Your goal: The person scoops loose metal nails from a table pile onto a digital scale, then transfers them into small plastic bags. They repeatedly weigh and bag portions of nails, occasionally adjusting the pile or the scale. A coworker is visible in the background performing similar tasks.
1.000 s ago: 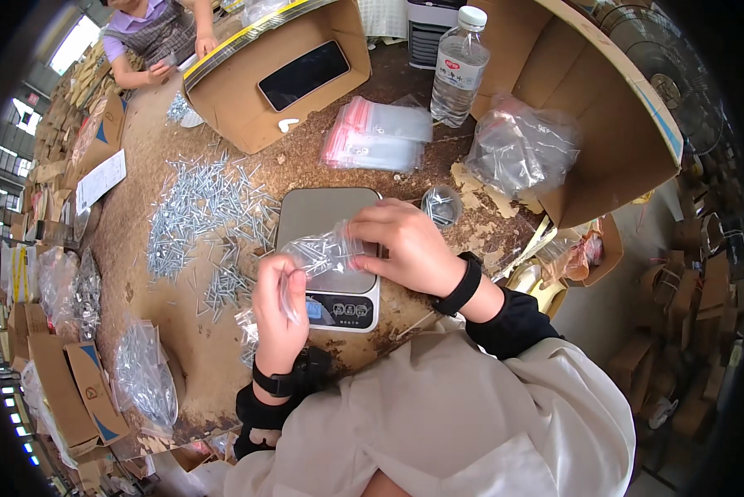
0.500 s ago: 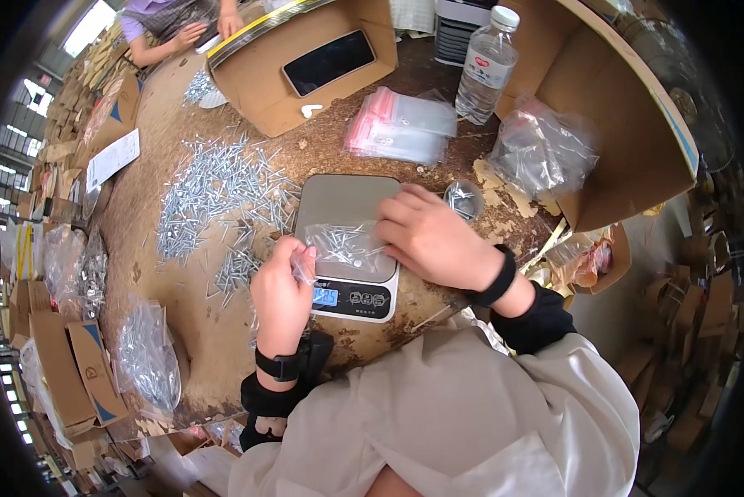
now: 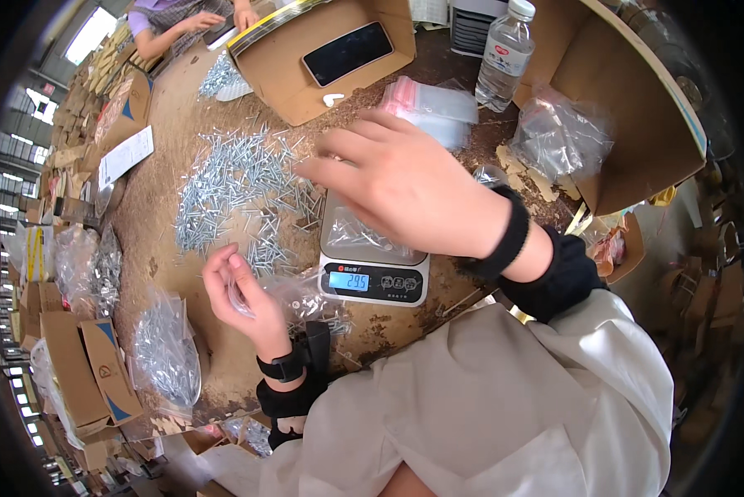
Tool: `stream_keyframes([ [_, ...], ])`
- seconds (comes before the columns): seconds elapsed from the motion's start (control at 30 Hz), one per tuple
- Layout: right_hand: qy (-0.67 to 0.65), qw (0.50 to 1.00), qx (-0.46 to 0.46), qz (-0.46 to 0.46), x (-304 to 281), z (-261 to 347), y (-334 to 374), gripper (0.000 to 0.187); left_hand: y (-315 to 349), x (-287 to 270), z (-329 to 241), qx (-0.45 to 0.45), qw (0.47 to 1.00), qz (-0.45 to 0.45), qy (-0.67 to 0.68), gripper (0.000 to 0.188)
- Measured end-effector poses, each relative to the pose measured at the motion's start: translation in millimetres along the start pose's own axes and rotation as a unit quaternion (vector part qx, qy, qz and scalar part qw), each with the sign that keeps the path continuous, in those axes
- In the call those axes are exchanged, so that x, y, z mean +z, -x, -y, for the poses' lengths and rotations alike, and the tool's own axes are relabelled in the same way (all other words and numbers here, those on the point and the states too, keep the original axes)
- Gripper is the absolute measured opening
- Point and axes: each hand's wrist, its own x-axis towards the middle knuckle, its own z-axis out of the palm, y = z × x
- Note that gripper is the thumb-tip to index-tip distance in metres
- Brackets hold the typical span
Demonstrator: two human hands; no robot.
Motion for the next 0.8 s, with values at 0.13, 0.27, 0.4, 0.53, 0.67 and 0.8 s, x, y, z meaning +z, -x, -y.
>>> stream_keyframes([
  [0.13,-0.011,0.994,0.022,0.106,4,-13,42,0.049,5,1,-6,0.021,0.999,0.02,0.028,0.013],
  [0.27,-0.02,0.984,0.102,0.147,4,-19,68,0.043,13,-3,-7,0.035,0.994,0.095,0.044,0.017],
  [0.4,-0.053,0.986,0.084,0.131,26,-26,76,0.033,10,1,-16,0.164,0.959,0.232,-0.014,0.036],
  [0.53,-0.074,0.992,0.037,0.099,30,-16,65,0.02,19,19,-15,0.164,0.931,0.323,-0.04,0.04],
  [0.67,-0.104,0.994,0.029,0.029,19,4,57,0.016,21,20,-11,0.19,0.928,0.315,-0.063,0.011],
  [0.8,-0.143,0.987,0.071,0.0,7,15,56,0.015,21,12,-16,0.164,0.96,0.228,0.012,0.012],
])
